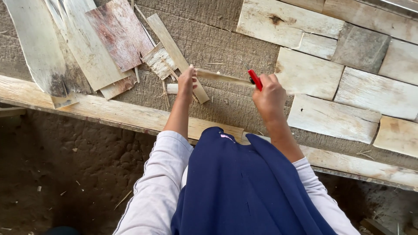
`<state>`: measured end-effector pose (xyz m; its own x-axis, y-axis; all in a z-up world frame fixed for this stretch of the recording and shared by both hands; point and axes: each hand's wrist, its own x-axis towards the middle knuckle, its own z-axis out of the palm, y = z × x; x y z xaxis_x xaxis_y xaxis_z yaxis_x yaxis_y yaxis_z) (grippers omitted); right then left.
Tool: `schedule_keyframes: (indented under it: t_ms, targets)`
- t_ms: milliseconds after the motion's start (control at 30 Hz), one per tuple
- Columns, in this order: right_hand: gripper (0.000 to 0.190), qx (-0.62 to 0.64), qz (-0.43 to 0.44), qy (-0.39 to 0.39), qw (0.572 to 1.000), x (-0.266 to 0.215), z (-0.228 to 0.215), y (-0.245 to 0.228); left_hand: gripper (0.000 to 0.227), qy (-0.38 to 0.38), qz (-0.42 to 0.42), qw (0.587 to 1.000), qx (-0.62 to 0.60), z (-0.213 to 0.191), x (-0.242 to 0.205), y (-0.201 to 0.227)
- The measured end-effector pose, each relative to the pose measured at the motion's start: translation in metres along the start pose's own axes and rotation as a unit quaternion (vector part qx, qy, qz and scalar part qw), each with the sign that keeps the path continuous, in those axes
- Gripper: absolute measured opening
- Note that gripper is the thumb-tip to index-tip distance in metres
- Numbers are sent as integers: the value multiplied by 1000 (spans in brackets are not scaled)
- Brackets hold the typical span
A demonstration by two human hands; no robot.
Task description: The person uses a red utility knife to cut and trim light-colored wooden planks on a workbench. They repeatedly position planks, score or cut along edges, and place trimmed pieces aside. The person handles multiple planks one at a time, adjusting their position before each cut.
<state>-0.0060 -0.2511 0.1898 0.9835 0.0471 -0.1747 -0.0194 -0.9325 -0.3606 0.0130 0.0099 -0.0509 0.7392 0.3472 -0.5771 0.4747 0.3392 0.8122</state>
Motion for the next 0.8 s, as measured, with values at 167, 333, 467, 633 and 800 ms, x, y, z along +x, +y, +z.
schedule_keyframes:
  t_ms: [167, 333, 467, 633, 800]
  targets:
    - [18, -65, 23, -212, 975, -27, 43, 19, 104, -122, -126, 984, -19, -7, -58, 56]
    - [22, -63, 40, -277, 958, -35, 93, 57, 34, -126, -109, 985, 46, -28, -3, -28]
    - [25, -12, 53, -199, 978, -28, 106, 73, 29, -122, -47, 988, 77, -20, -19, -24]
    - [25, 31, 64, -131, 989, -18, 96, 68, 30, -130, -44, 990, 38, 2, -27, -32]
    - [13, 45, 18, -136, 990, -19, 107, 63, 27, -80, 52, 915, 393, 11, -13, -42]
